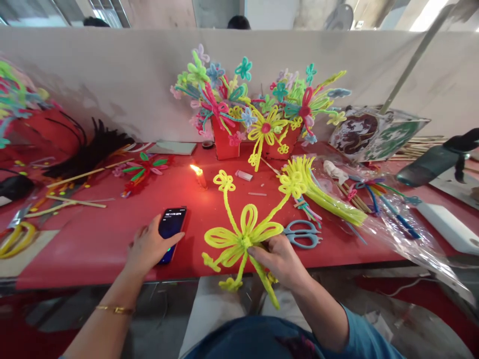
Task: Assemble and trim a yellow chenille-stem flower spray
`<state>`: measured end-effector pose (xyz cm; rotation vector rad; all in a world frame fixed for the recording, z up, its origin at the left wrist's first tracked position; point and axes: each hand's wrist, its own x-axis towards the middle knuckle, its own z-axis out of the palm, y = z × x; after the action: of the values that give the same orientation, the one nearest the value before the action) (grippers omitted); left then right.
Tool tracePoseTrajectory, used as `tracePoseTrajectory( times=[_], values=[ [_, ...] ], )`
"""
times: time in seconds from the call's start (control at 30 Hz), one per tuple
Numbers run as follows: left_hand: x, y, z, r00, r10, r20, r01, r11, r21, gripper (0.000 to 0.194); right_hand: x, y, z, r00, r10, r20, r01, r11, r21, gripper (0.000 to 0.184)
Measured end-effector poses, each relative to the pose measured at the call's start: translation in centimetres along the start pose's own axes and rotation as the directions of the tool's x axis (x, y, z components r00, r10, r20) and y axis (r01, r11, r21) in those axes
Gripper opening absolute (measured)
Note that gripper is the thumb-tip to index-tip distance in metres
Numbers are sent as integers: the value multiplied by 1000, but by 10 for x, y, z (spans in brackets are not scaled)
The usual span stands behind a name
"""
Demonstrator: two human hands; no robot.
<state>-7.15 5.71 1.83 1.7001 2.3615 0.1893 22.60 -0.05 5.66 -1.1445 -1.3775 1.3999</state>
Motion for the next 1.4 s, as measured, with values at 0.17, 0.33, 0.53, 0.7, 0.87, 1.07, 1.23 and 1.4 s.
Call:
tracePoseTrajectory(
  times=[0.17, 0.33, 0.53, 0.7, 0.87, 1.07, 1.23, 1.4],
  values=[
    [-1, 8, 2, 999, -41, 15, 40, 997, 60, 87, -4, -3, -6, 1000, 7, -6, -7, 999, 39, 14],
    [-4, 14, -2, 999, -39, 13, 38, 995, 88, 84, -4, -1, -8, 1000, 5, -11, -4, 999, 43, 16],
    [-8, 19, -6, 998, -61, -8, 61, 991, 121, 86, -4, -3, -8, 1000, -1, -17, 1, 1000, 11, 17],
    [-9, 20, -6, 996, -86, -4, 86, 987, 134, 86, -4, -5, -6, 1000, 5, -24, -5, 1000, 10, 21],
    [-7, 22, -2, 992, -122, -15, 123, 983, 137, 88, -4, -6, -5, 999, 10, -35, -10, 1000, 15, 19],
    [-7, 20, -8, 992, -112, -51, 117, 987, 109, 89, -3, -4, -5, 1000, -29, -9, 30, 998, 53, 11],
    [-46, 39, -13, 964, 76, -253, -160, 930, -332, 64, -3, 1, -6, 1000, 1, 8, -1, 1000, 17, 15],
    [-89, 72, -4, 971, 237, -21, -153, 554, -818, 45, -2, 3, -4, 1000, 6, 26, -6, 1000, 11, 16]
  ],
)
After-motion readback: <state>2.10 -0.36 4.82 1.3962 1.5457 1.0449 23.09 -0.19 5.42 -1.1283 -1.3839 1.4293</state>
